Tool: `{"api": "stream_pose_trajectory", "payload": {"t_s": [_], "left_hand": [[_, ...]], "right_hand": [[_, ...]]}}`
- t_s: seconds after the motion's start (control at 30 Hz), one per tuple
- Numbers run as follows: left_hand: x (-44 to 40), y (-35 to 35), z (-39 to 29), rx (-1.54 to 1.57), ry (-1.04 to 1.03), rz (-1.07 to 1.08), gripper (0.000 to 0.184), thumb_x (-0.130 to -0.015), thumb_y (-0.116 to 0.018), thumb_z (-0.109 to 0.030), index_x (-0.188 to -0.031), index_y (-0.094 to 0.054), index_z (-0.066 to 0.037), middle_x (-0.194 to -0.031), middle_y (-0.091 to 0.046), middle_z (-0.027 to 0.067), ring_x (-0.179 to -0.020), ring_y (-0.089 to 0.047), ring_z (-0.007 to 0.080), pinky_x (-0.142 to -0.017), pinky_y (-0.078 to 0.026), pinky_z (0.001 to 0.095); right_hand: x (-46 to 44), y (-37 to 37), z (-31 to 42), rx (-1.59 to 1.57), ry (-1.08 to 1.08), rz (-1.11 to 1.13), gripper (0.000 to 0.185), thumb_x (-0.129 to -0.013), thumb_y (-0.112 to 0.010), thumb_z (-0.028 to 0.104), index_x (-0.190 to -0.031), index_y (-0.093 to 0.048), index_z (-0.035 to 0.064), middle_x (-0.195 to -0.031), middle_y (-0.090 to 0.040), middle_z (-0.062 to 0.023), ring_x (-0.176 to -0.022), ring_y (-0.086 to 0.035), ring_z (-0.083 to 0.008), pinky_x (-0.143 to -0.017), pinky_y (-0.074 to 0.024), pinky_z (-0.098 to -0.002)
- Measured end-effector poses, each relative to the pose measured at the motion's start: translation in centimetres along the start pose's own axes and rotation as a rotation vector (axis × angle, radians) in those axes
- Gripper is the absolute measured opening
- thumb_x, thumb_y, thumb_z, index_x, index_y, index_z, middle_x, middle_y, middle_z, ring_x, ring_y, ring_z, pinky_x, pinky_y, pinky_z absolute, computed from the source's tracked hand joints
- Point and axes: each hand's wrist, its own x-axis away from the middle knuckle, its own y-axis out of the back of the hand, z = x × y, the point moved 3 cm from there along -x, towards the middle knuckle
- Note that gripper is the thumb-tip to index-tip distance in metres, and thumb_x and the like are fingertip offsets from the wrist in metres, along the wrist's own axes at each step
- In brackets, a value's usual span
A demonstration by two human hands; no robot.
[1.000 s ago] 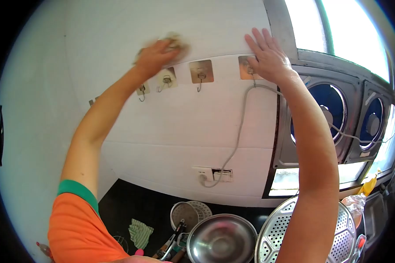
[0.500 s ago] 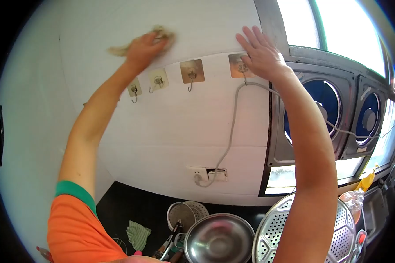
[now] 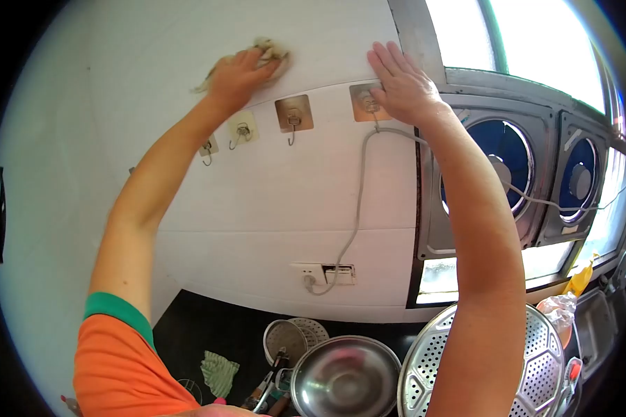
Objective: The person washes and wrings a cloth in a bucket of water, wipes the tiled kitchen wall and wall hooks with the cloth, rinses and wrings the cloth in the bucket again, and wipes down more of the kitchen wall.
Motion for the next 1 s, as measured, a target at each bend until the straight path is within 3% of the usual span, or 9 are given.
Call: {"api": "stream_pose_trajectory", "payload": {"t_s": [0.17,0.33,0.53,0.63,0.73,0.87,0.97,1.0], "left_hand": [[-4.7,0.2,-5.9,0.082,-0.027,0.009,0.039,-0.074,-0.06,-0.015,-0.11,-0.058,-0.029,-0.099,-0.052,-0.0007,-0.09,-0.056,0.0174,-0.06,-0.045,0.0403],[-4.2,0.6,-4.2,0.072,0.067,0.052,0.043,-0.074,-0.06,-0.013,-0.114,-0.057,-0.029,-0.095,-0.051,0.0011,-0.087,-0.055,0.0184,-0.059,-0.045,0.0404],[-5.6,0.0,-4.8,-0.052,0.228,0.165,0.043,-0.075,-0.059,-0.011,-0.115,-0.057,-0.027,-0.102,-0.051,0.003,-0.088,-0.055,0.0193,-0.061,-0.044,0.0399],[-3.3,1.2,-4.3,0.068,0.002,0.248,0.044,-0.073,-0.06,-0.01,-0.115,-0.057,-0.026,-0.104,-0.051,0.0033,-0.089,-0.055,0.0199,-0.061,-0.044,0.04],[-1.1,1.5,-4.4,0.086,0.033,0.185,0.045,-0.073,-0.061,-0.01,-0.114,-0.057,-0.027,-0.105,-0.051,0.0031,-0.09,-0.055,0.0201,-0.062,-0.045,0.0407],[-5.8,0.4,-4.8,0.015,0.178,0.173,0.046,-0.075,-0.058,-0.01,-0.116,-0.054,-0.029,-0.106,-0.052,0.004,-0.095,-0.057,0.0223,-0.063,-0.049,0.0422],[-9.5,-0.2,-5.4,0.023,0.234,0.057,0.031,-0.078,-0.058,-0.016,-0.108,-0.06,-0.026,-0.098,-0.053,0.0027,-0.089,-0.057,0.0204,-0.063,-0.048,0.044],[-9.4,-0.2,-5.4,0.034,0.21,0.137,0.034,-0.079,-0.056,-0.016,-0.111,-0.058,-0.027,-0.101,-0.053,0.0035,-0.091,-0.057,0.0213,-0.063,-0.048,0.0442]], "right_hand": [[-0.2,-0.1,0.2,-0.02,-0.051,-0.018,0.06,-0.093,-0.04,0.034,-0.144,-0.023,0.0077,-0.152,-0.017,-0.0081,-0.14,-0.013,-0.0246,-0.115,-0.0142,-0.0347],[-0.3,0.1,-0.1,0.02,-0.016,0.006,0.061,-0.093,-0.04,0.034,-0.144,-0.022,0.0078,-0.152,-0.017,-0.0084,-0.14,-0.013,-0.025,-0.115,-0.0147,-0.0353],[0.1,0.0,0.2,0.018,-0.039,0.0,0.061,-0.093,-0.039,0.035,-0.144,-0.022,0.0078,-0.152,-0.017,-0.0085,-0.14,-0.013,-0.025,-0.115,-0.014,-0.0355],[0.1,0.3,-0.1,0.0,-0.03,0.008,0.061,-0.093,-0.039,0.035,-0.144,-0.022,0.0077,-0.152,-0.018,-0.0088,-0.14,-0.013,-0.0254,-0.115,-0.0144,-0.0357],[0.1,-0.1,-0.3,-0.02,0.001,-0.043,0.06,-0.093,-0.04,0.035,-0.143,-0.023,0.0074,-0.151,-0.019,-0.0092,-0.14,-0.014,-0.0263,-0.114,-0.0156,-0.0364],[0.1,-1.3,-0.1,-0.021,0.005,-0.15,0.06,-0.092,-0.042,0.034,-0.142,-0.025,0.007,-0.15,-0.021,-0.0097,-0.139,-0.016,-0.0277,-0.114,-0.0175,-0.0381],[0.1,-0.3,0.1,-0.015,-0.013,-0.084,0.061,-0.091,-0.044,0.033,-0.142,-0.025,0.0072,-0.15,-0.021,-0.0095,-0.139,-0.016,-0.0279,-0.113,-0.018,-0.0391],[0.2,-0.3,0.1,-0.022,-0.011,-0.075,0.061,-0.091,-0.044,0.033,-0.142,-0.025,0.0072,-0.15,-0.021,-0.0095,-0.139,-0.016,-0.0279,-0.113,-0.018,-0.0389]]}}
